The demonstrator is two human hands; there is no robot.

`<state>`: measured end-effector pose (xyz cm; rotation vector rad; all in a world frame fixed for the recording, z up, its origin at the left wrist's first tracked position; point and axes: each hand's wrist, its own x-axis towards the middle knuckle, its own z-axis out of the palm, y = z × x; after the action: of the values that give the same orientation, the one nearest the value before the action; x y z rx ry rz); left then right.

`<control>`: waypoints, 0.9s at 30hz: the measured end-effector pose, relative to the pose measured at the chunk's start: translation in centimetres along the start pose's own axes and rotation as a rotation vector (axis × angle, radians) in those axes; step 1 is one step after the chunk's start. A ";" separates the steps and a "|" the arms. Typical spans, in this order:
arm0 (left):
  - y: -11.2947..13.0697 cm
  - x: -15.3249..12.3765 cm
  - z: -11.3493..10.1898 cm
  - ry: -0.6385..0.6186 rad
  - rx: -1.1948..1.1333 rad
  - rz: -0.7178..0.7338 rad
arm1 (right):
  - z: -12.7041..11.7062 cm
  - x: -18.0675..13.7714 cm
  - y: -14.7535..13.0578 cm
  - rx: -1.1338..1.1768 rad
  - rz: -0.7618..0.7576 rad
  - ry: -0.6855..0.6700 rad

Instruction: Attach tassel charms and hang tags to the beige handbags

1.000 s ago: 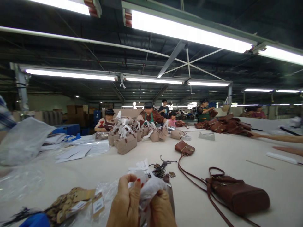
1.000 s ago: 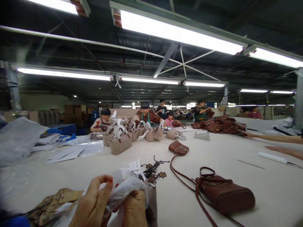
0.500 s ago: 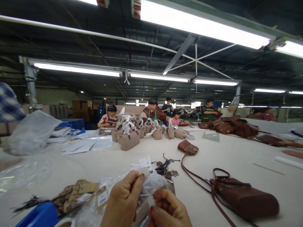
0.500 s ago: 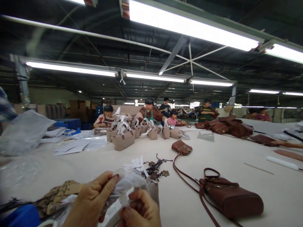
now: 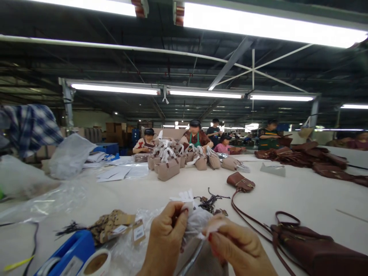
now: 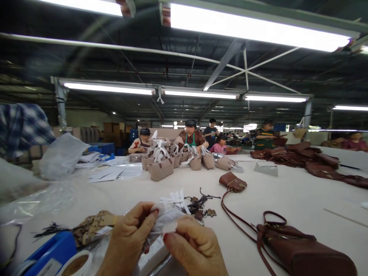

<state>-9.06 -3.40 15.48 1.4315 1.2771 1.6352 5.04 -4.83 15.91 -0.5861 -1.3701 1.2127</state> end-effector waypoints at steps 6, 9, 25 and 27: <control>0.4 -0.1 -0.2 0.080 0.124 0.225 | 1.5 1.3 -1.6 -0.219 0.123 -0.045; 1.1 0.0 -0.4 0.124 0.150 0.221 | 1.9 2.1 -1.6 -0.224 0.159 -0.012; 0.0 -0.5 -1.4 0.257 0.394 0.436 | 2.2 3.2 -1.4 -0.155 0.266 -0.001; -0.9 0.0 -2.1 0.264 0.473 0.478 | 2.4 3.2 -1.0 -0.062 0.270 0.010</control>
<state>-11.19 -3.63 14.72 1.9733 1.6414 1.9671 2.45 -3.09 18.62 -0.8407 -1.3548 1.3832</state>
